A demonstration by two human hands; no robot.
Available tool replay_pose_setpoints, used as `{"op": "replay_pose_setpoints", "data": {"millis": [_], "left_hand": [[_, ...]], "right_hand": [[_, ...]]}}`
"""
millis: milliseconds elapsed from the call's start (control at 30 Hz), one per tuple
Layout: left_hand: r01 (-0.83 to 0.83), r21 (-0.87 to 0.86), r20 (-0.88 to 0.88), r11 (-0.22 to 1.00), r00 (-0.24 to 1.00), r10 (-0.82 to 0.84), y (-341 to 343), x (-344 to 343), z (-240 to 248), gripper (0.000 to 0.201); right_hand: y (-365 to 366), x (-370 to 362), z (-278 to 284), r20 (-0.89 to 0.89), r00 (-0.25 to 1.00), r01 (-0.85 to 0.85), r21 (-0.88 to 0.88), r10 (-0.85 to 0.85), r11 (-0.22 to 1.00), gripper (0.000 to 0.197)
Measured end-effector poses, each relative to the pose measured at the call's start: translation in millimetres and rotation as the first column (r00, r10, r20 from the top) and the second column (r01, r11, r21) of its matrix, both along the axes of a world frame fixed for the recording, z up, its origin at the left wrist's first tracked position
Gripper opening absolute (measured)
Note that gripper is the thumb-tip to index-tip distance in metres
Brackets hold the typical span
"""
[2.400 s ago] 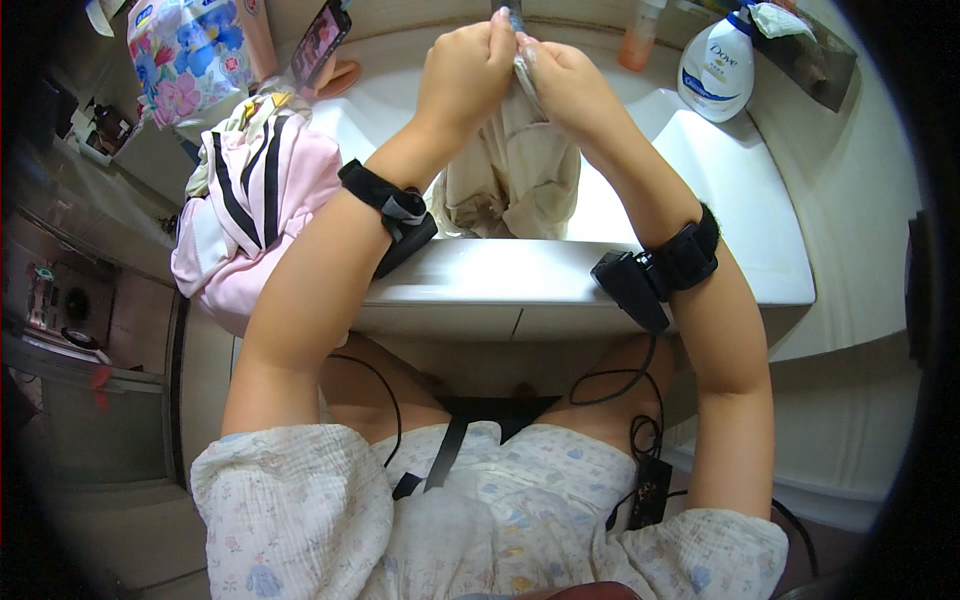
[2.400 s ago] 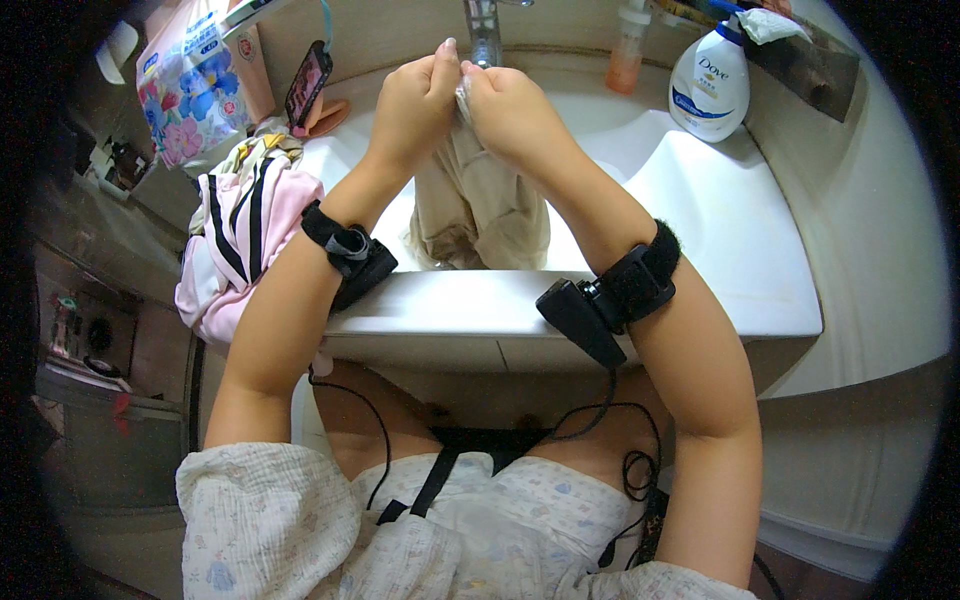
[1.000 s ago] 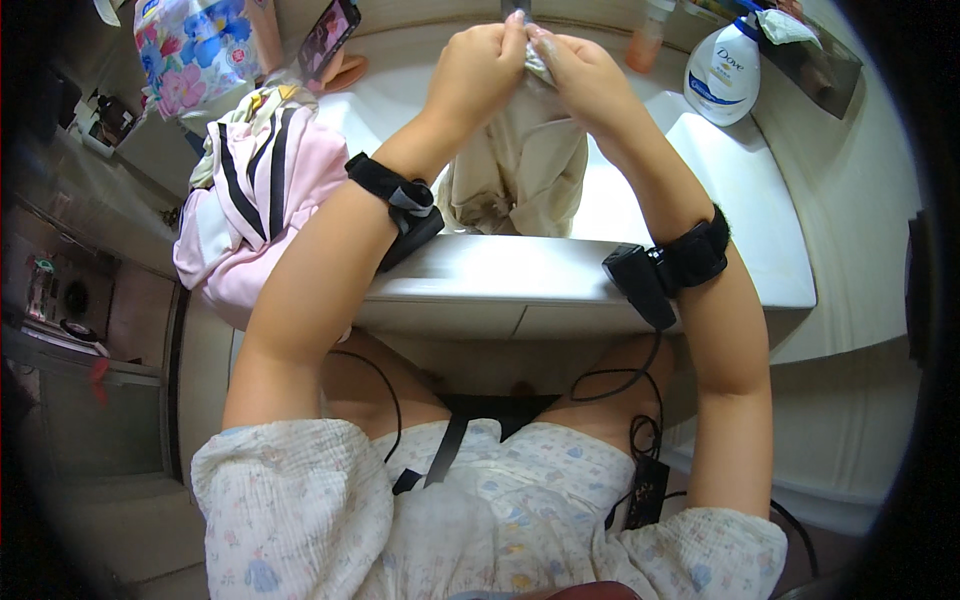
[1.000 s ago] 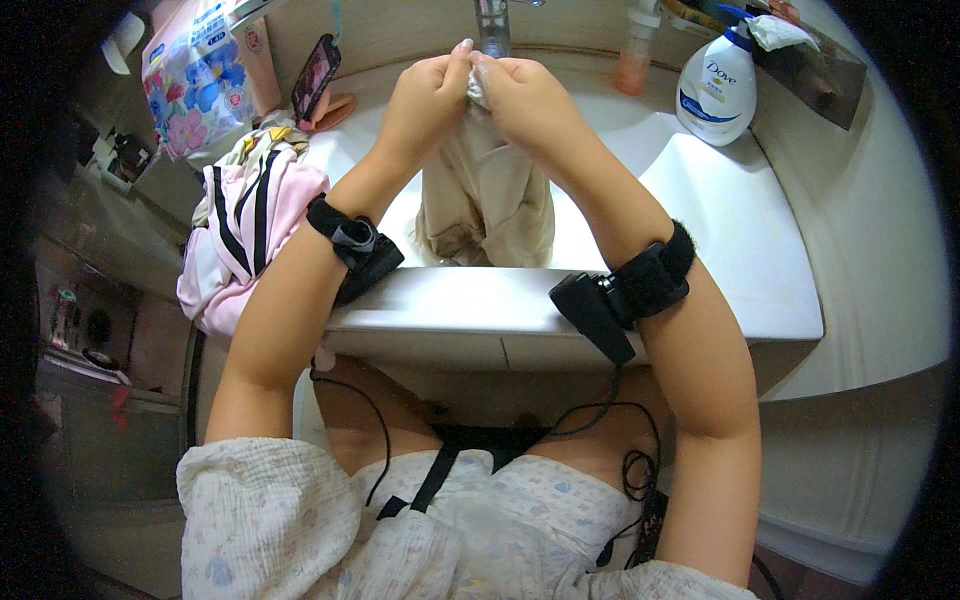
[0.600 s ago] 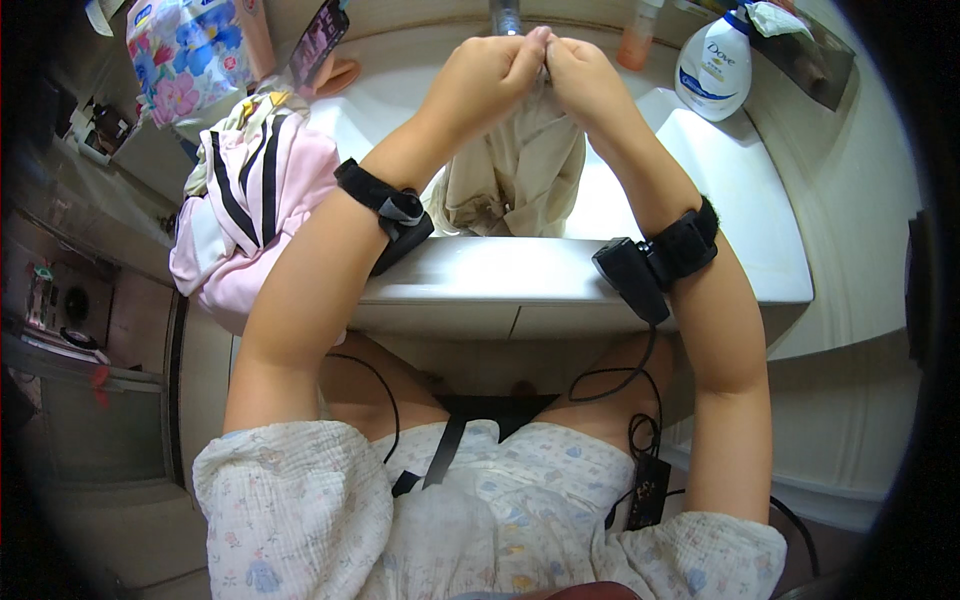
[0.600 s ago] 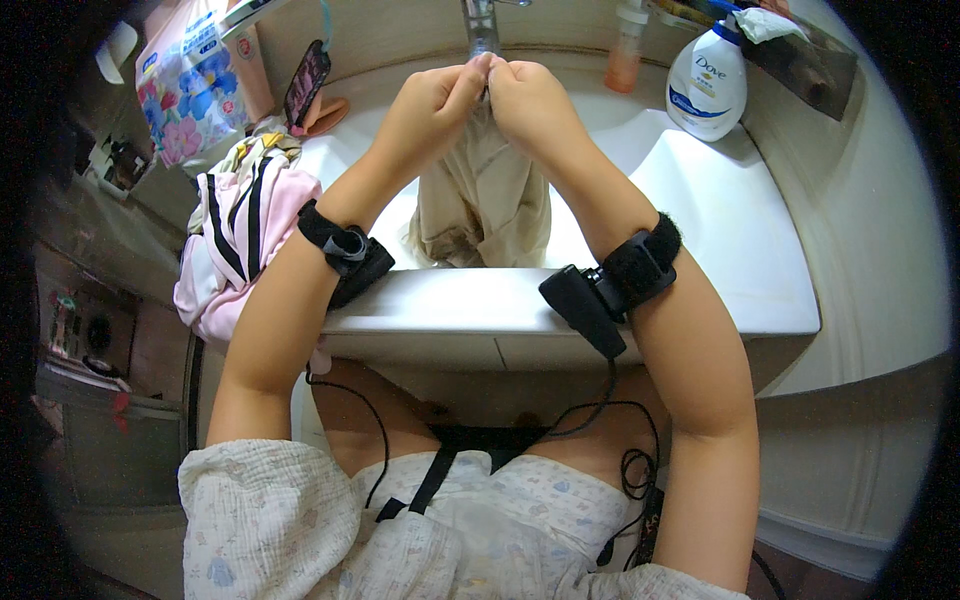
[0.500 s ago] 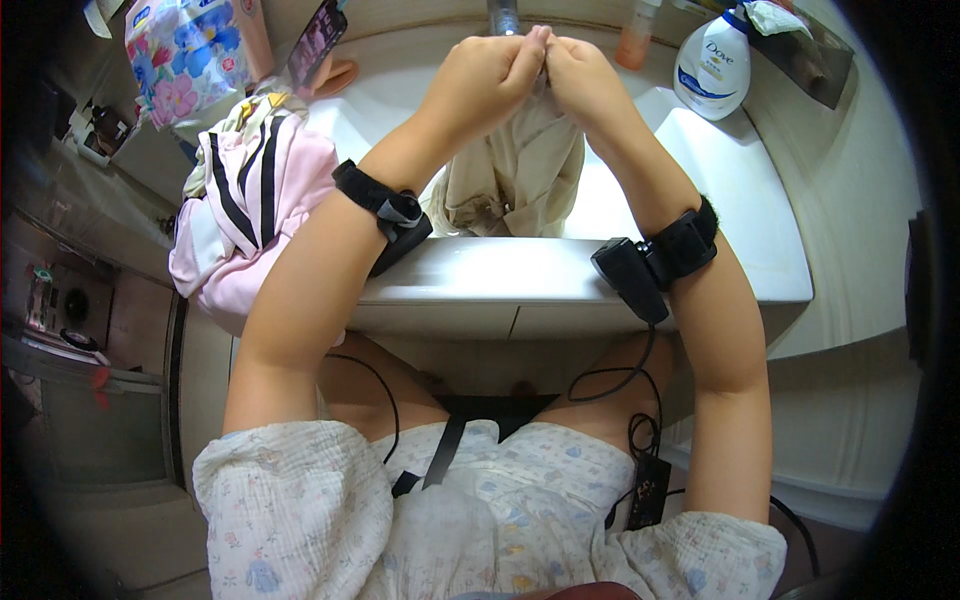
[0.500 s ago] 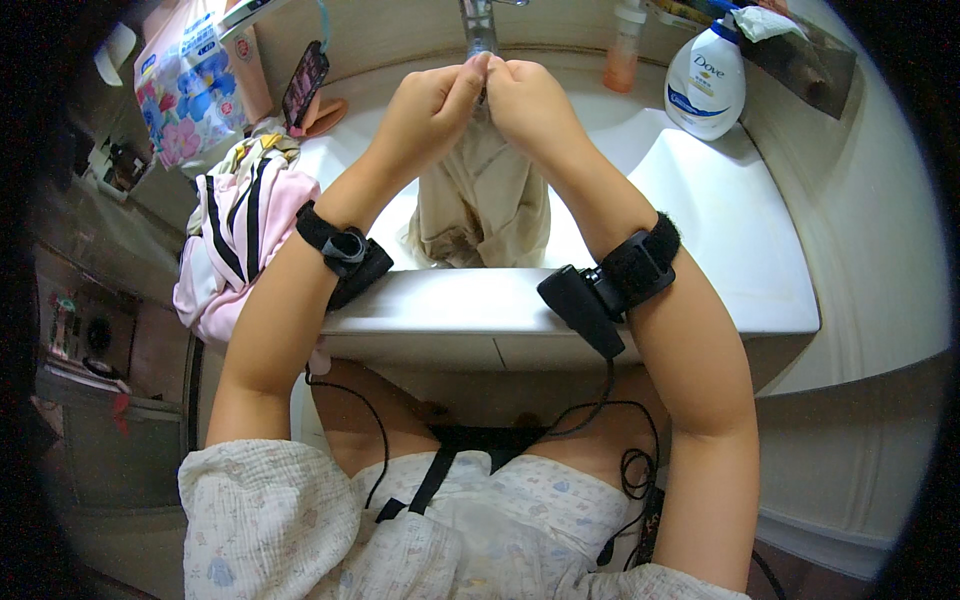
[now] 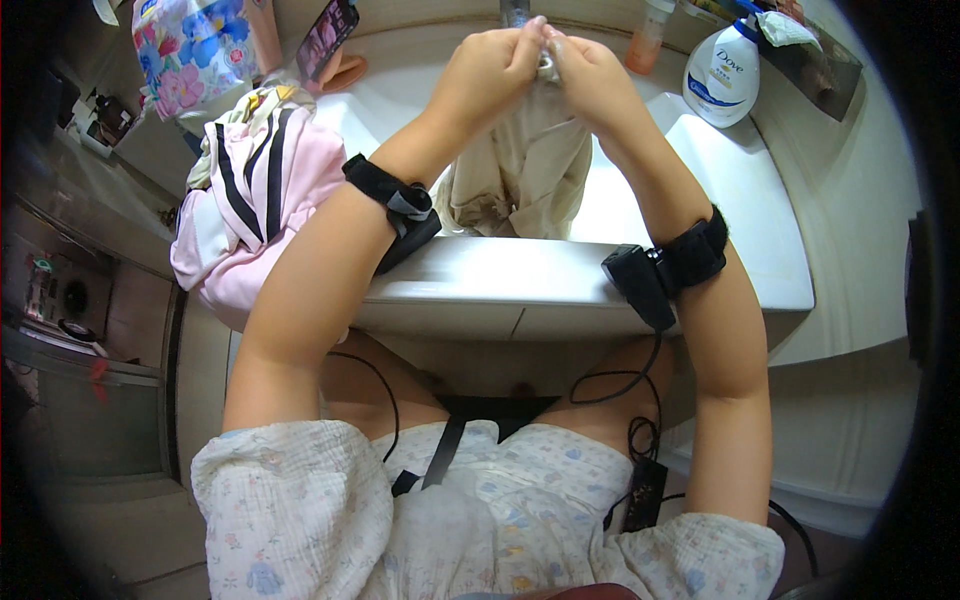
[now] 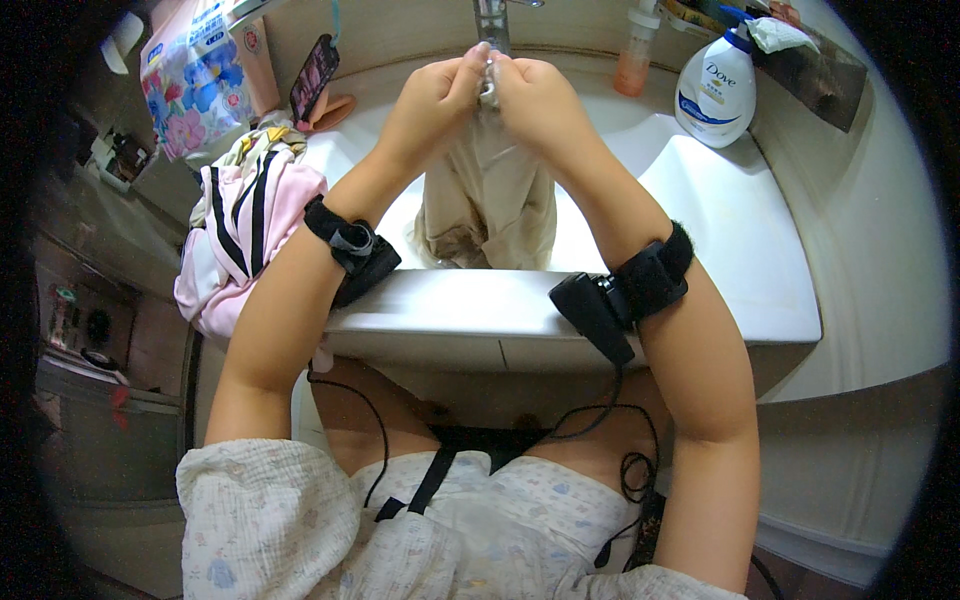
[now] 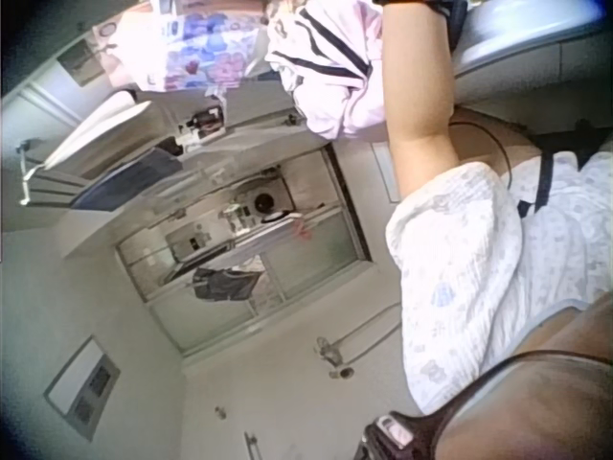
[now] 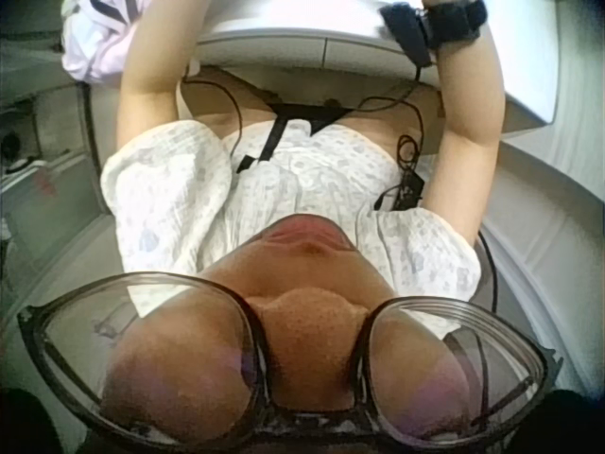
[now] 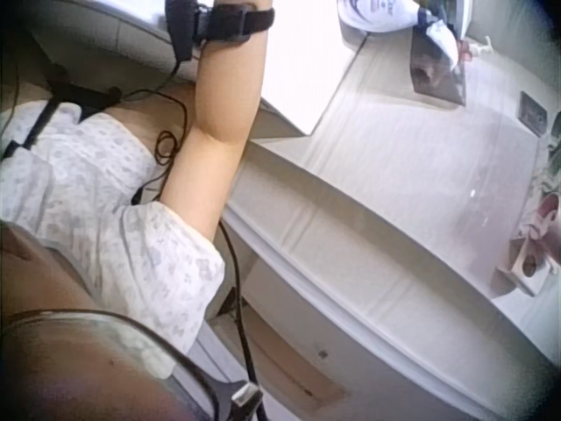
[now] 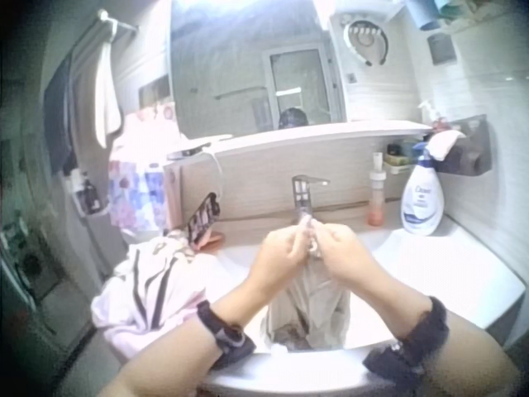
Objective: The person rubs a small piece of light-colored fabric with their hands in a sink, then submerges and agitates it in the water.
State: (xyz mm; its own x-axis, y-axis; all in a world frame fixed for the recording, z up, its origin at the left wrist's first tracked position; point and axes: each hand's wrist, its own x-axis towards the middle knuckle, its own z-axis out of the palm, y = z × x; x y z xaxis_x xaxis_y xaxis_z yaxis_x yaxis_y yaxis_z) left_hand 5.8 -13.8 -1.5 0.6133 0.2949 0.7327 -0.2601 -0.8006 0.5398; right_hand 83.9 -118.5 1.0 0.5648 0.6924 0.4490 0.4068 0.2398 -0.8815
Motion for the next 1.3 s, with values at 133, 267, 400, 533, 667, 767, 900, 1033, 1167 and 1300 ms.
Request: {"op": "replay_pose_setpoints", "data": {"millis": [133, 267, 400, 533, 667, 767, 900, 1033, 1167, 1300], "left_hand": [[0.102, 0.053, -0.084, 0.993, 0.992, -0.097, -9.3, -6.3, 2.1, 0.045], [0.069, 0.089, -0.009, 0.994, 0.998, -0.068, -8.4, -6.9, 3.4, 0.044], [-0.093, 0.037, 0.025, 0.995, 0.995, 0.092, -3.0, -4.1, 5.3, 0.044], [-0.165, -0.016, 0.033, 0.986, 0.986, 0.165, -3.1, -6.6, 8.2, 0.044], [-0.124, -0.071, 0.013, 0.99, 0.992, 0.125, -2.9, -5.6, 6.8, 0.044], [-0.064, -0.07, 0.005, 0.995, 0.998, 0.065, 0.2, -3.1, 1.9, 0.044], [0.046, 0.022, -0.03, 0.999, 0.999, -0.046, -5.5, -5.1, 1.7, 0.044], [0.106, 0.117, -0.052, 0.988, 0.994, -0.101, -9.5, -7.7, 3.4, 0.045], [0.083, 0.161, 0.0, 0.983, 0.996, -0.084, -9.0, -5.3, 4.2, 0.046], [-0.044, 0.077, 0.021, 0.996, 0.999, 0.043, -4.2, -7.2, 4.7, 0.047]], "right_hand": [[-4.9, 1.7, 0.0, -0.043, 0.996, 0.077, -0.092, -0.082, 0.993, 0.039], [-2.9, -3.7, 2.1, -0.046, 0.997, 0.062, -0.057, -0.064, 0.996, 0.038], [-3.7, -8.1, 5.3, -0.042, 0.998, -0.061, -0.133, 0.056, 0.989, 0.037], [-3.0, -11.8, 6.6, -0.054, 0.987, -0.156, -0.057, 0.153, 0.986, 0.035], [-1.1, -8.5, 4.5, -0.023, 0.99, -0.141, -0.019, 0.141, 0.99, 0.034], [1.0, -5.4, 1.7, -0.045, 0.996, -0.084, -0.009, 0.083, 0.996, 0.035], [-1.4, 1.2, -0.9, -0.04, 0.999, 0.019, -0.014, -0.02, 1.0, 0.037], [-3.0, 8.6, -3.4, -0.069, 0.997, 0.016, -0.133, -0.025, 0.991, 0.038], [2.8, 7.0, -8.2, -0.104, 0.994, -0.049, -0.202, 0.028, 0.978, 0.038], [-6.9, -8.5, 4.4, -0.059, 0.996, -0.076, -0.254, 0.063, 0.964, 0.038]]}}
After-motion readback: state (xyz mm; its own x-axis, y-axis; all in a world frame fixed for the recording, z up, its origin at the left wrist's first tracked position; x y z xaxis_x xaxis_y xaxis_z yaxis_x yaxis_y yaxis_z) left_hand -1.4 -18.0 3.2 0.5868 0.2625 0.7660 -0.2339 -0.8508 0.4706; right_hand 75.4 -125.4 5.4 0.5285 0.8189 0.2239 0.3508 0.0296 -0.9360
